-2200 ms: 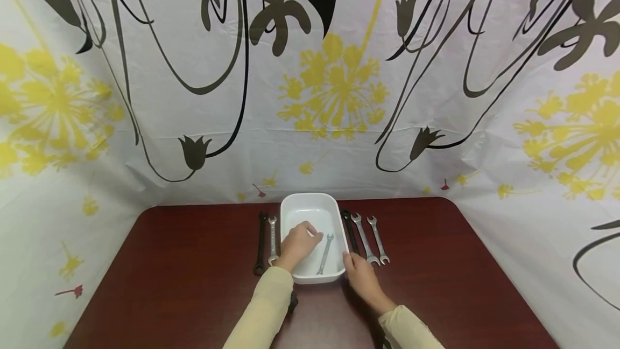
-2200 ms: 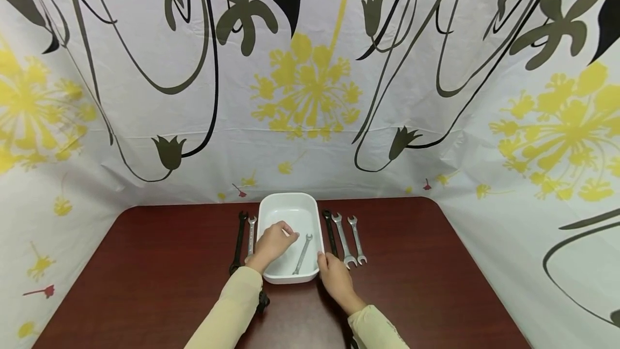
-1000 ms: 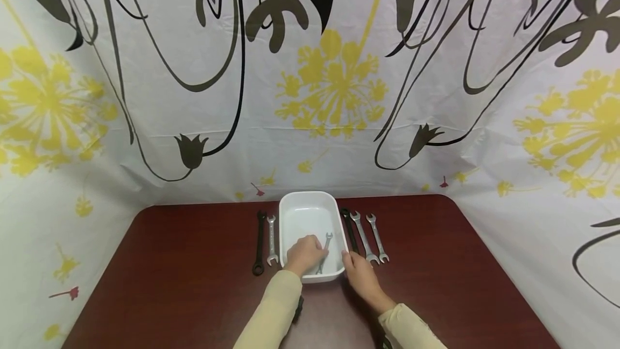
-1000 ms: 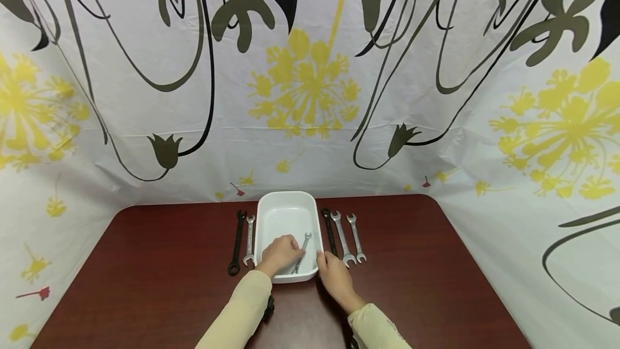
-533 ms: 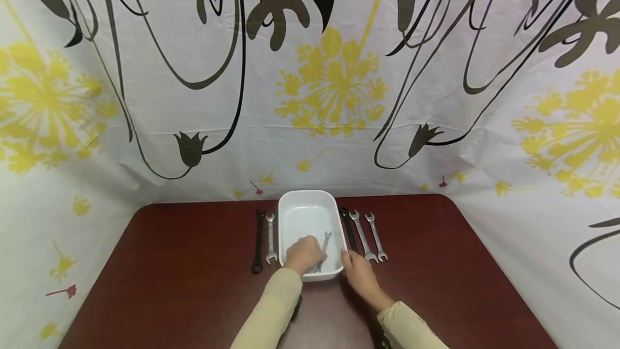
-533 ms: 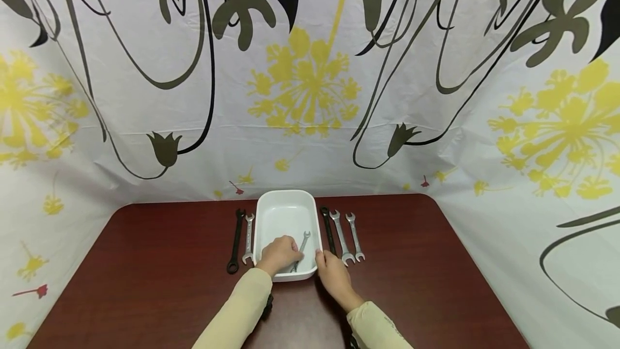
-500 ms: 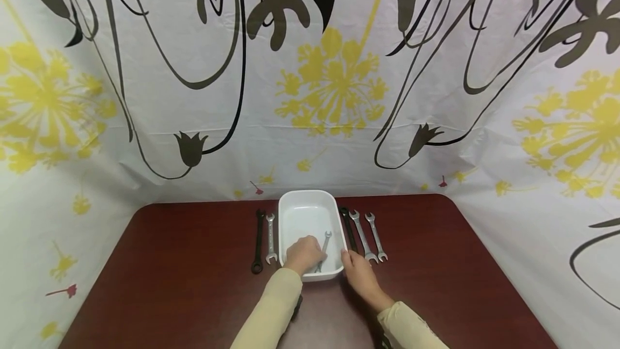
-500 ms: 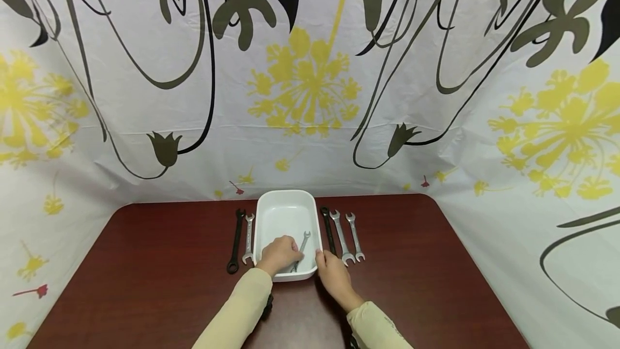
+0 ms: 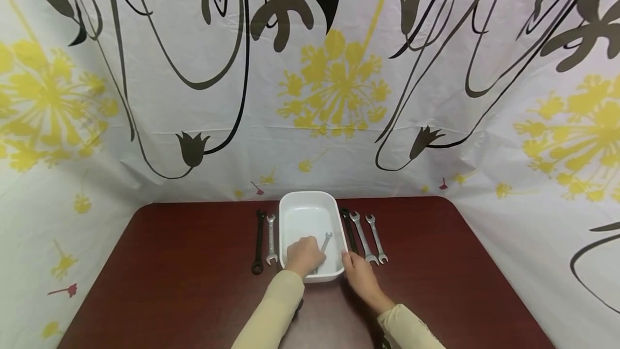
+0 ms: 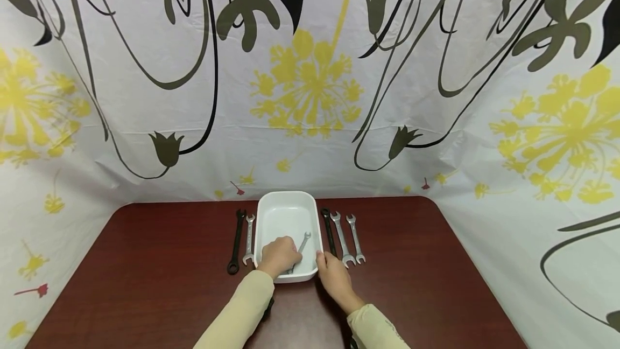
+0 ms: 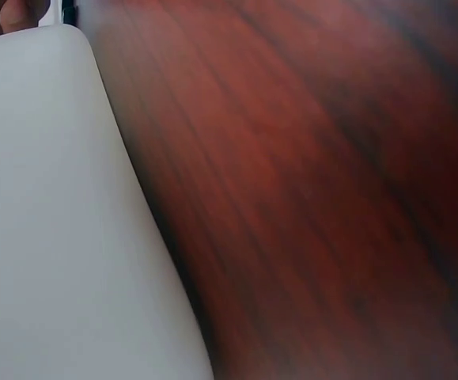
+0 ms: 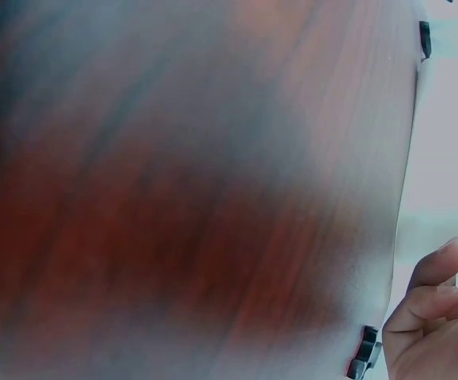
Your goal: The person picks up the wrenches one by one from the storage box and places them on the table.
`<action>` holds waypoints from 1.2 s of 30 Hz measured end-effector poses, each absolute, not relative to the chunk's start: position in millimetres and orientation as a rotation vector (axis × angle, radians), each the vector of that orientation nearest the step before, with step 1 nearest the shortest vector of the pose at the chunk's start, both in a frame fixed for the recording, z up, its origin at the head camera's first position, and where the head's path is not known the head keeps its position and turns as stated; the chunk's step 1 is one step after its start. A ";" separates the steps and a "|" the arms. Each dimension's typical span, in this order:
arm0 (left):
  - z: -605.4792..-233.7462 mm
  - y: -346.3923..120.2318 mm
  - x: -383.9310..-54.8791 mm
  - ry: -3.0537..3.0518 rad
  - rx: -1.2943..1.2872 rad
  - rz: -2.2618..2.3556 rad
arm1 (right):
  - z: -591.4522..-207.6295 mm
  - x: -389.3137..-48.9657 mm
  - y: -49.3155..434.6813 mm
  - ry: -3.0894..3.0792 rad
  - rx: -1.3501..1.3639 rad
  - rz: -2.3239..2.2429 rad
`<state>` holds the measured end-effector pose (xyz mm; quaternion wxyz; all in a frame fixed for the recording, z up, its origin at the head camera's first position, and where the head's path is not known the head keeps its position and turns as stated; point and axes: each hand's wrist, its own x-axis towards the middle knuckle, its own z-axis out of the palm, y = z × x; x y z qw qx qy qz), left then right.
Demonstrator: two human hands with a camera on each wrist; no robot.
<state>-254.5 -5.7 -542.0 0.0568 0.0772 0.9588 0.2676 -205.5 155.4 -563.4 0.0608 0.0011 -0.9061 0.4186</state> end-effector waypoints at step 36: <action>-539.5 -3.7 -251.9 3.053 0.282 0.718 | -564.1 -205.4 155.3 -2.706 0.029 1.256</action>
